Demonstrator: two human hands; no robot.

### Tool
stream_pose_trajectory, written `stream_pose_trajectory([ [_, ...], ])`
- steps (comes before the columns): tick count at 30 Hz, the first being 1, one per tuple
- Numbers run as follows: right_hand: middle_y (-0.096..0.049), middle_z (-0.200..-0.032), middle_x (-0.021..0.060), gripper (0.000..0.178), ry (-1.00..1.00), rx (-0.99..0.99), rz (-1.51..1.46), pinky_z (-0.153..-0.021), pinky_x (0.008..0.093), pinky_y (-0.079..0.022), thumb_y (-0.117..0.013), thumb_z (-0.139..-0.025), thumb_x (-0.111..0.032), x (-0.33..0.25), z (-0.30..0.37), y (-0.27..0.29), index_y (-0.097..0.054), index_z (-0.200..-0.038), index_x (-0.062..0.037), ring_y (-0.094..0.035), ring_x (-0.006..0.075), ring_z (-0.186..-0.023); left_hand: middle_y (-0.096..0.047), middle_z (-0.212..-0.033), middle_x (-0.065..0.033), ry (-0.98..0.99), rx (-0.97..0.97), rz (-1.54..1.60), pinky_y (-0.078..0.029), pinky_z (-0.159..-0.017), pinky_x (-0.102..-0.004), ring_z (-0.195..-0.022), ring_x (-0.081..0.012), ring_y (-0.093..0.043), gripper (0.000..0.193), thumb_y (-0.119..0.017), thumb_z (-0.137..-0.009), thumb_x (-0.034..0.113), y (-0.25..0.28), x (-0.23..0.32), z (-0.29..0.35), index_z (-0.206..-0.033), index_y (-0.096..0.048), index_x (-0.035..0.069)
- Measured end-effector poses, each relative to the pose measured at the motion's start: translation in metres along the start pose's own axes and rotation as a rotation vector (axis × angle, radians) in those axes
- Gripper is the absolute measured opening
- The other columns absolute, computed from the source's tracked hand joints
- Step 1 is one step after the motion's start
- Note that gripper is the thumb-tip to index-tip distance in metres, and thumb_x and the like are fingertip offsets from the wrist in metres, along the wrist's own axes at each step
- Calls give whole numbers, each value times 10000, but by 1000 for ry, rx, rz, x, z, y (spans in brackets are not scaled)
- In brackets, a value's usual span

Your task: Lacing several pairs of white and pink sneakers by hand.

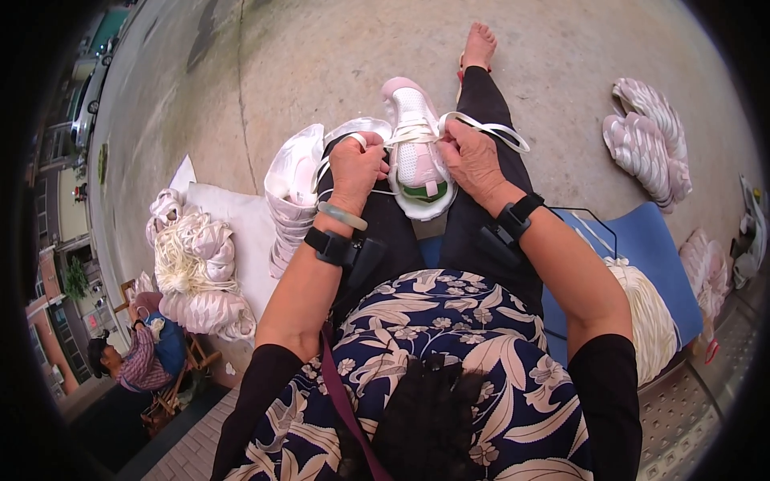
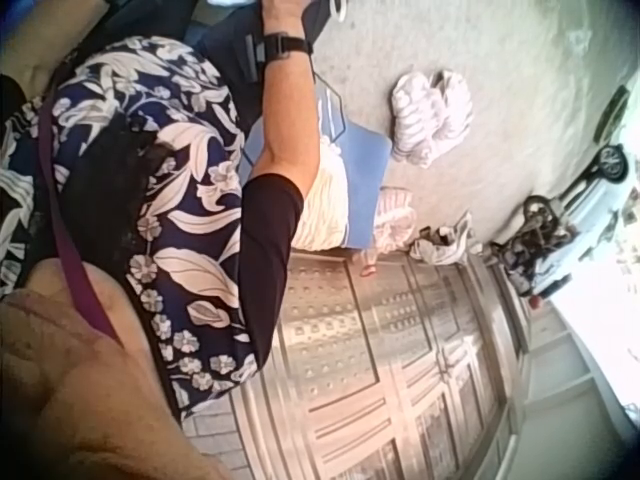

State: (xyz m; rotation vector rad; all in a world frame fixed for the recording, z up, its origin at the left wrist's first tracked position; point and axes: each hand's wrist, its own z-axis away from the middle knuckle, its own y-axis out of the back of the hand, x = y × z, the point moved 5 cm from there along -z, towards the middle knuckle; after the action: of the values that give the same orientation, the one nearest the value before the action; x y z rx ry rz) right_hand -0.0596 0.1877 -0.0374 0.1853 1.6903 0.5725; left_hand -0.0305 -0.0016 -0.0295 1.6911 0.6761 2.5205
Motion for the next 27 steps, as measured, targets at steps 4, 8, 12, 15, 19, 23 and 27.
stream_pose_trajectory([
  [4, -576, -699, 120, 110, 5, -11, -8, -602, 326, -453, -566, -764, -72, 2, 1, -1, -535, -857, -22, -582, 250, -635, -594, -623, -65, 83, -89, -79, -457, -400, -217, -467, -104, -571, 91, -546, -765, 10, 0, -4, -7, -802, -618, -33],
  [8, -587, -704, 107, 139, -55, 86, -149, -597, 300, -460, -566, -782, -63, 8, 2, 4, -545, -915, -26, -583, 213, -624, -590, -605, -58, -102, -78, -201, -449, -398, -218, -459, -103, -569, 78, -548, -763, 11, -4, -16, -14, -779, -618, -21],
  [12, -575, -663, 98, 110, -108, 133, -93, -559, 295, -460, -557, -800, -62, -7, 7, 16, -559, -904, -28, -579, 192, -585, -583, -595, -48, -362, -14, -284, -437, -398, -219, -462, -93, -561, 76, -540, -756, 2, -4, -12, -13, -755, -615, -9],
  [15, -558, -631, 94, 64, 171, 91, 2, -542, 294, -457, -549, -812, -65, -33, 12, 12, -571, -860, -29, -578, 165, -566, -583, -601, -43, -298, -77, -224, -433, -406, -214, -468, -84, -552, 79, -535, -743, -3, -4, -6, -10, -757, -613, -5],
  [19, -581, -653, 102, 89, -261, -271, -336, -468, 270, -455, -506, -816, -39, -33, 16, -26, -562, -870, 5, -579, 138, -504, -587, -614, -42, -90, -190, -47, -427, -405, -210, -465, -76, -540, 97, -535, -726, -2, -4, -10, -12, -782, -614, -4],
  [23, -578, -651, 101, 132, -517, -315, -366, -415, 271, -449, -464, -818, -3, -37, 11, -45, -537, -927, 10, -568, 141, -462, -583, -612, -48, -72, -219, -123, -424, -395, -219, -456, -83, -538, 94, -536, -724, 2, -6, -7, -18, -804, -585, -5],
  [27, -560, -629, 92, 176, -518, -260, -316, -393, 283, -444, -427, -816, 36, -38, 5, -53, -521, -960, -1, -565, 148, -443, -567, -594, -63, -103, -266, -257, -421, -385, -228, -446, -110, -542, 84, -522, -730, 10, -10, -3, -30, -813, -519, 2],
])
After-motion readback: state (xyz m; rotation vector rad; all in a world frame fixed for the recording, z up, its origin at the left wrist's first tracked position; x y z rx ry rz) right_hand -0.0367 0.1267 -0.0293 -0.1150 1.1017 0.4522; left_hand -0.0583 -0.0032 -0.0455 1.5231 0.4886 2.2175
